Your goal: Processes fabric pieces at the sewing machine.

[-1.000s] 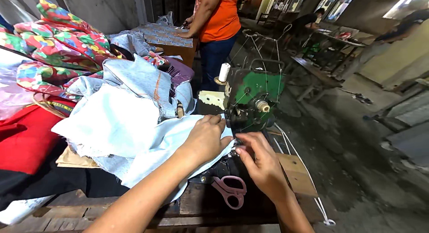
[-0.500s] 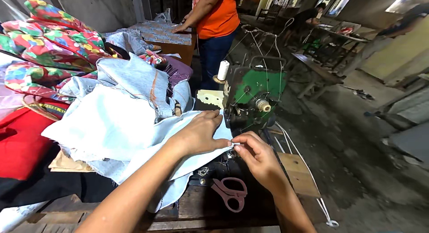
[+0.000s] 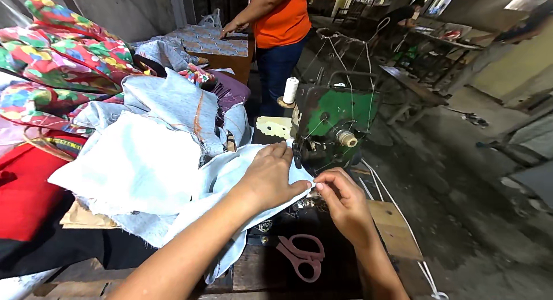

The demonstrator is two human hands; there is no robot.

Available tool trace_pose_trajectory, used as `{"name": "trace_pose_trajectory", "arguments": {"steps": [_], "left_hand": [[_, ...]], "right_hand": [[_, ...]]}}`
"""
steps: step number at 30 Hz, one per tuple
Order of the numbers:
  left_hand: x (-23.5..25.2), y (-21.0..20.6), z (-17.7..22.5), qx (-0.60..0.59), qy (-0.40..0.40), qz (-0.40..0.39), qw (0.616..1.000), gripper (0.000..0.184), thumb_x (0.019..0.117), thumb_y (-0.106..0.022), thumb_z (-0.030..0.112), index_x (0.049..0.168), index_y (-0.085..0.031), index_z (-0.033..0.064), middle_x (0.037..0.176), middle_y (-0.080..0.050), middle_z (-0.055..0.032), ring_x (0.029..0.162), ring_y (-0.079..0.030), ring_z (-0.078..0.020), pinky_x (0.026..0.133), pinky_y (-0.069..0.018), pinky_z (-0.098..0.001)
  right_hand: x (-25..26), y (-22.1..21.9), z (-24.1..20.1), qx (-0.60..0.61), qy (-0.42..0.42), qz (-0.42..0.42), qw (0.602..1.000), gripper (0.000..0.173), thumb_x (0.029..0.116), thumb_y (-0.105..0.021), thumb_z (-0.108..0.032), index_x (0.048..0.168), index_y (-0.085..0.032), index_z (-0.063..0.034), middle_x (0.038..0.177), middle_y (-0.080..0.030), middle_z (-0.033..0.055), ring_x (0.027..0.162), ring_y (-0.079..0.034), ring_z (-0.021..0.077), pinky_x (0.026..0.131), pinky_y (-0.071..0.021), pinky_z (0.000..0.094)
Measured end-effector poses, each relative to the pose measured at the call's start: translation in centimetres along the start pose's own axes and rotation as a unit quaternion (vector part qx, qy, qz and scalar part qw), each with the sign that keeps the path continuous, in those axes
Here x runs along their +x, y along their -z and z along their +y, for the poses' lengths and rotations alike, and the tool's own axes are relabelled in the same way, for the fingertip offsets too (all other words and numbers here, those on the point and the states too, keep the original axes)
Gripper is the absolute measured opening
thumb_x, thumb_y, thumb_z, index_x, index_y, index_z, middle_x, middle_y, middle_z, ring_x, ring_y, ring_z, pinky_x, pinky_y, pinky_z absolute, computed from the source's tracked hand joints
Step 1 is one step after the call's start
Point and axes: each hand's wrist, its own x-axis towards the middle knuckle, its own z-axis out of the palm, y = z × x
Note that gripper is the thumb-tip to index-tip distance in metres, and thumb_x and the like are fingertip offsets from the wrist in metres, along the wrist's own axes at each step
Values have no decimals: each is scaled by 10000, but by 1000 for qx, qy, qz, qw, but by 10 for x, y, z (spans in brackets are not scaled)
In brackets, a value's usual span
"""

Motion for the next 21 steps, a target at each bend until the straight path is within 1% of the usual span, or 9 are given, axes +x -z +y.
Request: {"name": "trace_pose_trajectory", "arguments": {"steps": [2, 4, 6, 8, 11, 15, 19, 21], "left_hand": [[2, 1, -1, 0, 0, 2, 1000, 828, 999, -591, 555, 1560, -384, -17, 1649, -333, -192, 1558, -250, -318, 1254, -199, -485], [7, 4, -8, -3, -19, 6, 1000, 822, 995, -611, 536, 1552, -395, -29, 1639, -349, -201, 1553, -264, -323, 1253, -209, -490], [12, 9, -20, -11, -59, 6, 998, 788, 986, -645, 499, 1532, -433, -28, 1621, -382, -201, 1538, -296, -333, 1245, -234, -503], [16, 14, -35, -20, -109, 6, 994, 733, 974, -680, 444, 1515, -477, -7, 1600, -424, -184, 1513, -345, -326, 1228, -272, -500], [20, 21, -47, -20, -145, 9, 989, 682, 974, -691, 402, 1498, -506, 5, 1582, -454, -160, 1493, -380, -305, 1219, -291, -477], [26, 25, -53, -11, -159, 4, 987, 650, 989, -677, 380, 1498, -511, 10, 1592, -439, -180, 1518, -347, -332, 1241, -260, -480], [37, 36, -53, 0, -154, -39, 987, 667, 1000, -668, 369, 1532, -468, 21, 1627, -395, -165, 1548, -287, -341, 1258, -209, -494], [39, 38, -51, 2, -151, -53, 987, 682, 997, -673, 366, 1539, -453, 15, 1635, -377, -173, 1555, -264, -354, 1259, -194, -500]], "right_hand": [[0, -2, 1, 7, -3, 11, 1000, 200, 966, -543, -104, 958, -713, 2, 972, -670, 52, 840, -628, 8, 759, -530, 144], [2, -7, 0, 19, -2, 25, 1000, 199, 967, -544, -103, 953, -708, 8, 961, -666, 52, 823, -620, 0, 745, -525, 137], [4, -14, -4, 16, -1, 37, 999, 190, 968, -554, -99, 946, -704, 16, 954, -666, 60, 816, -621, 4, 744, -528, 140], [4, -21, -8, -9, 6, 47, 999, 187, 965, -555, -88, 941, -705, 21, 948, -673, 78, 815, -627, 22, 748, -530, 148], [9, -26, -12, -63, 31, 60, 996, 188, 962, -552, -83, 933, -708, 19, 945, -679, 99, 840, -641, 53, 769, -528, 155], [10, -28, -9, -96, 68, 55, 992, 187, 953, -555, -69, 920, -715, 22, 950, -687, 123, 853, -660, 93, 777, -537, 171], [13, -26, -4, -117, 123, 39, 985, 185, 948, -557, -46, 925, -729, 20, 947, -698, 147, 883, -687, 151, 822, -555, 211], [12, -22, -3, -134, 148, 26, 980, 184, 943, -557, -16, 938, -739, 14, 946, -700, 150, 877, -693, 173, 829, -563, 232]]}}
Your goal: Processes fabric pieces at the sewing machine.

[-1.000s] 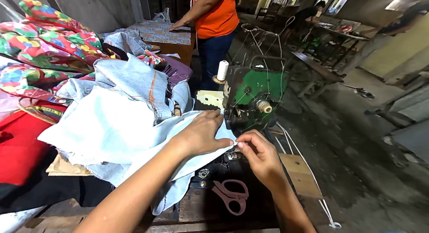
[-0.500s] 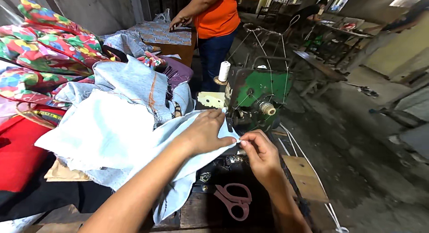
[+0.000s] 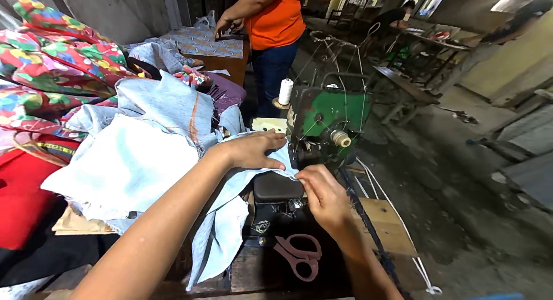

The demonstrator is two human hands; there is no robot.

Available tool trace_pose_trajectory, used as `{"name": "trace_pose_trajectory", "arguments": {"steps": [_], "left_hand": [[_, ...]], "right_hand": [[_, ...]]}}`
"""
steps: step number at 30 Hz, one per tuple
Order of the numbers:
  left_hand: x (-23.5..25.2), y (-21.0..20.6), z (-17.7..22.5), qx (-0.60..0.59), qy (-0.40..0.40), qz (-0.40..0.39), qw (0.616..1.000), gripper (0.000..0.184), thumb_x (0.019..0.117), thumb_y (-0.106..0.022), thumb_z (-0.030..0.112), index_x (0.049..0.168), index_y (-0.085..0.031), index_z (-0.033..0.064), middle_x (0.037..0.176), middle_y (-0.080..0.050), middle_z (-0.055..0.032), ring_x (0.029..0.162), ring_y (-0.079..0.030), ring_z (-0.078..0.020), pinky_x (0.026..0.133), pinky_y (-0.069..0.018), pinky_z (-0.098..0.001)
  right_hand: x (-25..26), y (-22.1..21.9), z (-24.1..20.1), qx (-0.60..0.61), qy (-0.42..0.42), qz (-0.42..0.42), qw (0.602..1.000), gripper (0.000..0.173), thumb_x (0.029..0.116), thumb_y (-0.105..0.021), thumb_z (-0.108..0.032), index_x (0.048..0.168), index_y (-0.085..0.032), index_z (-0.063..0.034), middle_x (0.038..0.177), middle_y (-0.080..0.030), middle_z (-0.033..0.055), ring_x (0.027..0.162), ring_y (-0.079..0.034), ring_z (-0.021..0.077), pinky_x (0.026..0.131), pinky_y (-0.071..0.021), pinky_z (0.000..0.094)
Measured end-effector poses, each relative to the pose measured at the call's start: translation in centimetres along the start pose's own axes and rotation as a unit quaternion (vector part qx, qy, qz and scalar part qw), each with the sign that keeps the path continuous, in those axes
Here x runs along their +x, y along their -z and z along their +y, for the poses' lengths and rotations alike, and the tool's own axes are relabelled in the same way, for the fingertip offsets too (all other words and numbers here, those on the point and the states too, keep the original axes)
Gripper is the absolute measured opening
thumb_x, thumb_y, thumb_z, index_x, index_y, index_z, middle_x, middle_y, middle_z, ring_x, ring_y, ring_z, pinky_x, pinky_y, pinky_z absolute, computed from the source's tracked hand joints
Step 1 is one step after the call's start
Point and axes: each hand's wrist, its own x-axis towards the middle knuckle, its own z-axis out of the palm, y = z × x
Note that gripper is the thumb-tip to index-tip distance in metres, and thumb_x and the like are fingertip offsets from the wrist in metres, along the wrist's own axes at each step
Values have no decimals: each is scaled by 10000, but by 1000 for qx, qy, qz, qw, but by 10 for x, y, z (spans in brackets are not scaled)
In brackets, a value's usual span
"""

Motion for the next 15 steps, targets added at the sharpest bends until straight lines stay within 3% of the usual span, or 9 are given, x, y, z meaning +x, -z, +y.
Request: {"name": "trace_pose_trajectory", "arguments": {"steps": [2, 3, 5, 7, 10, 15], "left_hand": [[-3, -1, 7, 17, 8, 14, 1000, 669, 993, -683, 360, 1520, -477, 4, 1620, -394, -190, 1544, -284, -364, 1254, -219, -499], [-7, -2, 14, 35, 10, 45, 998, 616, 986, -699, 333, 1471, -532, -8, 1577, -448, -201, 1511, -347, -369, 1237, -268, -498], [-17, -8, 30, 72, -5, 130, 989, 407, 961, -732, 220, 1288, -676, -16, 1365, -614, -199, 1313, -553, -359, 1103, -442, -499], [-27, -19, 44, 72, -31, 167, 983, 206, 968, -702, 164, 1097, -760, 14, 1115, -704, -152, 1068, -665, -306, 927, -540, -468], [-32, -35, 48, 59, -28, 138, 988, 176, 1003, -617, 78, 1068, -774, 33, 1078, -725, -143, 1027, -695, -300, 902, -555, -463], [-31, -45, 30, 69, -70, 211, 973, 260, 932, -592, -85, 1033, -794, 43, 1054, -751, -123, 1008, -717, -271, 900, -571, -421]], "right_hand": [[-4, 5, 2, -1, 22, -18, 1000, 217, 929, -538, 20, 983, -748, 9, 970, -707, 145, 897, -693, 177, 854, -559, 234], [-4, 8, 4, 0, 32, -26, 999, 244, 928, -524, 32, 1015, -750, 3, 990, -712, 138, 924, -693, 172, 877, -553, 229], [-5, 13, 9, -5, 47, -33, 998, 272, 926, -514, 42, 1048, -752, -4, 1012, -722, 134, 958, -696, 172, 905, -542, 226], [-8, 15, 12, -7, 46, -33, 998, 280, 918, -511, 48, 1045, -757, 3, 1018, -729, 144, 964, -701, 176, 908, -541, 226], [-7, 13, 12, -2, 29, -28, 999, 281, 916, -516, 44, 1045, -763, 8, 1028, -731, 147, 965, -703, 164, 905, -539, 214], [-9, 10, 7, 7, -1, -34, 999, 302, 923, -509, 52, 1086, -759, 11, 1064, -729, 149, 995, -701, 175, 917, -544, 236]]}}
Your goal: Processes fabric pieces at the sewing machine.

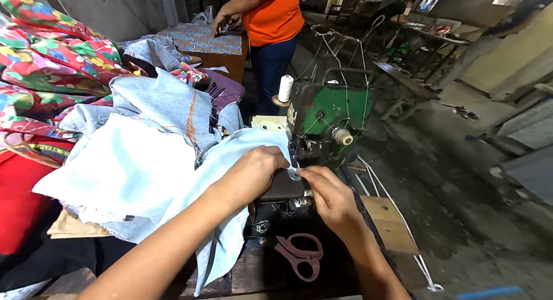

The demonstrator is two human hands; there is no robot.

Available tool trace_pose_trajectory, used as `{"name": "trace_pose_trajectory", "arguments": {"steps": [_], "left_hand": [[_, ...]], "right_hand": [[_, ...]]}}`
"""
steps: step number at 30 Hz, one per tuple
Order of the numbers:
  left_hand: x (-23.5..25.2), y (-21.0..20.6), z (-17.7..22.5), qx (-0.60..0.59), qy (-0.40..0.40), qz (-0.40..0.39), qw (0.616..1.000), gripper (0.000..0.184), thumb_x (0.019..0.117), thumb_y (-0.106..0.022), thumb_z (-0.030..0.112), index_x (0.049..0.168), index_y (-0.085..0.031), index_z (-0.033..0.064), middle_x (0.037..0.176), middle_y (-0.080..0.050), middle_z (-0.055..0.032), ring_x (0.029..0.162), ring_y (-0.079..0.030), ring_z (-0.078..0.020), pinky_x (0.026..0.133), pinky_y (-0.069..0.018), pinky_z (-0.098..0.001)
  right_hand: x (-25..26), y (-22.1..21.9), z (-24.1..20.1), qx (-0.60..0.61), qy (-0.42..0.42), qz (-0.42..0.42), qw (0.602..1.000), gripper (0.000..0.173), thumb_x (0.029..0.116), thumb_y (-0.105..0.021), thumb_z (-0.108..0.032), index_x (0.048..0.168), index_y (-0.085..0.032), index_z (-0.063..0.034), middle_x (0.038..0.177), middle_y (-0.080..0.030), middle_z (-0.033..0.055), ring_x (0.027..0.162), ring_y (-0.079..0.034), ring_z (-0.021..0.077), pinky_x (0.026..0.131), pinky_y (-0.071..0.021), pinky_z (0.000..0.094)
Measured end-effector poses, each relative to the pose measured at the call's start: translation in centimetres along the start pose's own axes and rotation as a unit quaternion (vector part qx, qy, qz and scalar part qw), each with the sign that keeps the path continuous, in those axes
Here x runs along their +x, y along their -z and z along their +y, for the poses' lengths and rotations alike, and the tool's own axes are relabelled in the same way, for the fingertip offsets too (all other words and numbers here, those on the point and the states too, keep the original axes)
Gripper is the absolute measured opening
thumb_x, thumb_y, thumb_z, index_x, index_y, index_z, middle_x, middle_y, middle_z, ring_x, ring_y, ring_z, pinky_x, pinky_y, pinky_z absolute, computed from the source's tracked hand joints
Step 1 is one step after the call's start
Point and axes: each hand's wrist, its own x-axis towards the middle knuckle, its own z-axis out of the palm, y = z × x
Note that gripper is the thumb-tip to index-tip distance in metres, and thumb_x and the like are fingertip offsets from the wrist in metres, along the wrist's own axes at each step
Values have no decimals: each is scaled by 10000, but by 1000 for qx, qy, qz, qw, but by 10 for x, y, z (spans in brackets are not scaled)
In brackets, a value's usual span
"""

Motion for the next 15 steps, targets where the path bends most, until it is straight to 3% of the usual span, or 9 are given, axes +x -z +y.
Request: {"name": "trace_pose_trajectory", "arguments": {"steps": [8, 15], "left_hand": [[4, 3, -8, 4, -21, -39, 999, 309, 944, -546, -106, 1081, -787, 31, 1122, -749, -128, 1047, -717, -266, 915, -569, -419], [8, 2, -17, -12, -27, -15, 999, 303, 959, -535, -102, 1087, -784, 13, 1132, -750, -150, 1078, -716, -280, 958, -555, -419]], "right_hand": [[-18, 3, -2, -31, -4, 31, 999, 298, 942, -500, 19, 1102, -751, 5, 1049, -723, 149, 974, -695, 151, 903, -540, 215], [-80, 17, -11, -32, -111, 36, 993, 279, 975, -503, -81, 1049, -759, 3, 985, -725, 132, 967, -679, 86, 914, -507, 160]]}}
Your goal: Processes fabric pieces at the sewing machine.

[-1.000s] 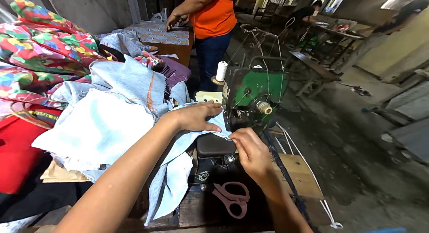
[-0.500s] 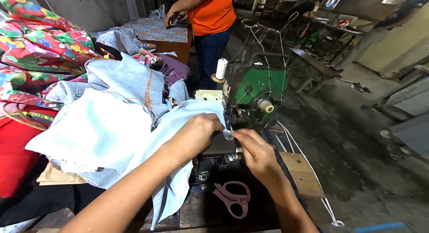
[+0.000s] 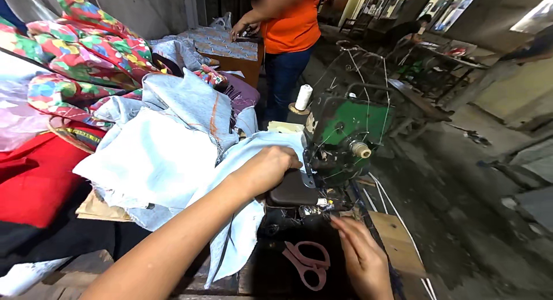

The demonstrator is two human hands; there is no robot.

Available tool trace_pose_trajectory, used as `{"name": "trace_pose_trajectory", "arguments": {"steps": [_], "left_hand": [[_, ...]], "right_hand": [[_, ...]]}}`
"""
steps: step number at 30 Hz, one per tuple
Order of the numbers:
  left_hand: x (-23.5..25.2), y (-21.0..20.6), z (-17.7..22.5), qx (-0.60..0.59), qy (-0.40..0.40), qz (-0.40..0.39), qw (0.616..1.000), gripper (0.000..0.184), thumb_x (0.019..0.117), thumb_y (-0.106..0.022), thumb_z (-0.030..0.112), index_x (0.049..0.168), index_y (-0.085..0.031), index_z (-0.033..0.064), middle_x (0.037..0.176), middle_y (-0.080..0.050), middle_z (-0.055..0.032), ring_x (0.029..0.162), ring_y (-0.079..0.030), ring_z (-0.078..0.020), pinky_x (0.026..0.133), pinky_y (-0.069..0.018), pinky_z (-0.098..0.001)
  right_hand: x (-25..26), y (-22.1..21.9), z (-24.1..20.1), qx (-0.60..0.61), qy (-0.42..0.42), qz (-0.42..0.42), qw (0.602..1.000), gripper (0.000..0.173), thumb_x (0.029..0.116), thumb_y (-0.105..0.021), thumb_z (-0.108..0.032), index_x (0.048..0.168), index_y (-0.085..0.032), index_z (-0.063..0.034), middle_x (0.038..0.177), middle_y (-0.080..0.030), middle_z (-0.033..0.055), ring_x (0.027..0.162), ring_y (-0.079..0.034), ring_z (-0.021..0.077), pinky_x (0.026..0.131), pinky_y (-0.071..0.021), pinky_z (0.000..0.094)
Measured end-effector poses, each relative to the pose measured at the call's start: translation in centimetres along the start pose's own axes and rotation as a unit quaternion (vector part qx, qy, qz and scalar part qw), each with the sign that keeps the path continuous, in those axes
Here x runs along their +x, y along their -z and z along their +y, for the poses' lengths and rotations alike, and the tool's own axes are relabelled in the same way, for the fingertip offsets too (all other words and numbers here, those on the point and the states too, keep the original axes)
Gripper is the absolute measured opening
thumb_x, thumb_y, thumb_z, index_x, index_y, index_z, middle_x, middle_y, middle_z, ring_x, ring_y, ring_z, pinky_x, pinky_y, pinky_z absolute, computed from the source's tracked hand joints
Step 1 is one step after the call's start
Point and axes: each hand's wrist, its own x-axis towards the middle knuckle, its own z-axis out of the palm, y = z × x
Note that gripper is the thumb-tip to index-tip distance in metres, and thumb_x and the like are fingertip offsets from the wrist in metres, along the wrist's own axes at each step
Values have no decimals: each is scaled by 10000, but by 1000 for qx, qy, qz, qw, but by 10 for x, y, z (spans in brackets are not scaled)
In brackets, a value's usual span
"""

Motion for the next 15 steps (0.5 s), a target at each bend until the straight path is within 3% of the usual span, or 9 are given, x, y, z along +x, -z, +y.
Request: {"name": "trace_pose_trajectory", "arguments": {"steps": [6, 11, 15], "left_hand": [[5, 2, 2, -6, 35, -15, 999, 290, 978, -525, -94, 1107, -769, -5, 1156, -737, -170, 1113, -698, -302, 977, -532, -437], [6, 2, 5, -7, 63, -11, 998, 245, 1003, -531, -48, 1083, -760, -20, 1140, -729, -181, 1109, -691, -316, 972, -529, -449], [10, 5, 15, -15, 117, -40, 992, 267, 1018, -499, -47, 1146, -732, -34, 1234, -697, -190, 1144, -670, -339, 976, -518, -472]], "right_hand": [[-30, 1, -11, 9, -77, -35, 996, 268, 905, -513, 44, 1026, -742, 117, 989, -718, 236, 982, -699, 211, 949, -520, 246], [-35, -5, -13, 10, -81, -14, 997, 271, 910, -498, 43, 1022, -723, 142, 980, -701, 248, 984, -681, 194, 954, -499, 221], [-33, -7, -18, -7, -75, -21, 997, 270, 889, -498, 70, 1024, -713, 162, 995, -694, 283, 985, -684, 252, 951, -510, 266]]}}
